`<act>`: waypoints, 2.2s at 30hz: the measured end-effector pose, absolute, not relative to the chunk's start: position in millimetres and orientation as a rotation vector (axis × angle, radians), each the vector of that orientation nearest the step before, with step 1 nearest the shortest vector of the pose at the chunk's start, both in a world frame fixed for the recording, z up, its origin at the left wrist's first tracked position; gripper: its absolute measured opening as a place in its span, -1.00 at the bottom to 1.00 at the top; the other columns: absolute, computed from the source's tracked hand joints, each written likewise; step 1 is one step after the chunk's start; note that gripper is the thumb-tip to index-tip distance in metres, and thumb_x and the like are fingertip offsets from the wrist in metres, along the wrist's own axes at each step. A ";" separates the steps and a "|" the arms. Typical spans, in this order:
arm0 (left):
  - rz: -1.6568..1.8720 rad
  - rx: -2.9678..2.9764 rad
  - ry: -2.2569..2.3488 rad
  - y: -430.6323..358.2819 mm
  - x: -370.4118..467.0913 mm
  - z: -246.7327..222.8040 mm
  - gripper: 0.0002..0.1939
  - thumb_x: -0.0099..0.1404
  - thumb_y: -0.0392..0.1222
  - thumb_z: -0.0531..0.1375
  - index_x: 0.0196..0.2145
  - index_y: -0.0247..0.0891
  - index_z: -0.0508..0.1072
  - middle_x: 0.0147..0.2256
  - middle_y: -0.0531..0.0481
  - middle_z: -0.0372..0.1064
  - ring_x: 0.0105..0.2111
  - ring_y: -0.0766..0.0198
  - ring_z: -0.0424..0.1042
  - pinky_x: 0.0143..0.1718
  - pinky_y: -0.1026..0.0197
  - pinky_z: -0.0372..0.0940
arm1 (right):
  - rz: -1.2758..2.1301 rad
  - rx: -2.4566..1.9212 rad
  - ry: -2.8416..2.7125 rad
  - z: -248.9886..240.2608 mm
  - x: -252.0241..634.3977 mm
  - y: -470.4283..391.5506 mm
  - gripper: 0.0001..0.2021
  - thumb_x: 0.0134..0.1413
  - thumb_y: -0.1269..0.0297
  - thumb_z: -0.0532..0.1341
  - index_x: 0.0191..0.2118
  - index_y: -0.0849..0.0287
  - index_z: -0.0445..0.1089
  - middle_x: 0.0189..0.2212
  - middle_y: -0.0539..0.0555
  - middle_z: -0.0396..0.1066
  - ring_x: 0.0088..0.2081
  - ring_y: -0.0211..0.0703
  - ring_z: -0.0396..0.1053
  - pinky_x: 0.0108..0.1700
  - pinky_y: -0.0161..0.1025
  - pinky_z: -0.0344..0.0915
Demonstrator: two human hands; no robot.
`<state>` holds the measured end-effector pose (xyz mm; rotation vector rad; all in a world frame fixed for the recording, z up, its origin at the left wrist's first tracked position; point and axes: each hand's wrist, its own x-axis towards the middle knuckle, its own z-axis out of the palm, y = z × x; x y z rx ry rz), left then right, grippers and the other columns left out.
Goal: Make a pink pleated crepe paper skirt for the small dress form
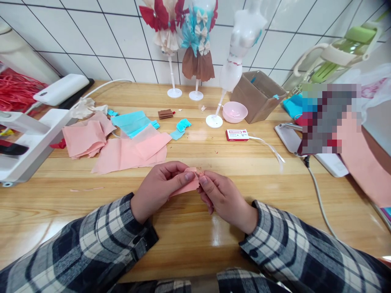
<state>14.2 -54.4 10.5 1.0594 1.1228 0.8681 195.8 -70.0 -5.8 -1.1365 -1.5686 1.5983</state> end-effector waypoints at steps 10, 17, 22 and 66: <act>0.827 1.160 1.127 -50.9 9.2 12.5 -0.83 0.16 -0.07 0.34 -0.40 -0.23 0.56 -0.44 0.11 0.51 -0.43 0.41 0.39 -0.34 0.39 0.27 | 1.641 -1.132 -1.542 -4.5 196.9 -67.1 -0.57 0.29 -0.11 -0.03 -0.41 0.15 0.22 -0.69 -0.15 0.13 -0.71 -0.39 0.11 -0.66 -0.42 0.06; 0.655 1.283 1.099 -38.4 -3.6 18.7 -0.84 0.14 -0.08 0.35 -0.41 -0.22 0.59 -0.45 0.08 0.52 -0.45 0.40 0.41 -0.41 0.42 0.27 | 1.618 -1.124 -1.658 -1.2 199.1 -65.5 -0.58 0.31 -0.06 -0.02 -0.42 0.16 0.24 -0.67 -0.14 0.12 -0.66 -0.40 0.09 -0.59 -0.41 0.07; 0.639 1.296 1.077 -34.5 -7.3 21.1 -0.86 0.12 -0.11 0.36 -0.43 -0.22 0.58 -0.46 0.06 0.53 -0.45 0.39 0.43 -0.41 0.42 0.29 | 1.610 -1.120 -1.724 1.0 198.7 -64.2 -0.59 0.32 -0.02 -0.01 -0.43 0.17 0.25 -0.67 -0.14 0.11 -0.65 -0.40 0.07 -0.57 -0.40 0.04; 0.861 1.252 1.258 -52.9 17.3 21.3 -0.71 0.16 0.05 0.31 -0.36 -0.26 0.53 -0.36 0.00 0.54 -0.34 0.25 0.47 -0.29 0.30 0.35 | 1.366 -1.251 -1.633 -7.4 190.9 -72.2 -0.60 0.30 -0.10 -0.04 -0.37 0.12 0.20 -0.58 -0.07 0.20 -0.57 -0.32 0.13 -0.54 -0.36 0.05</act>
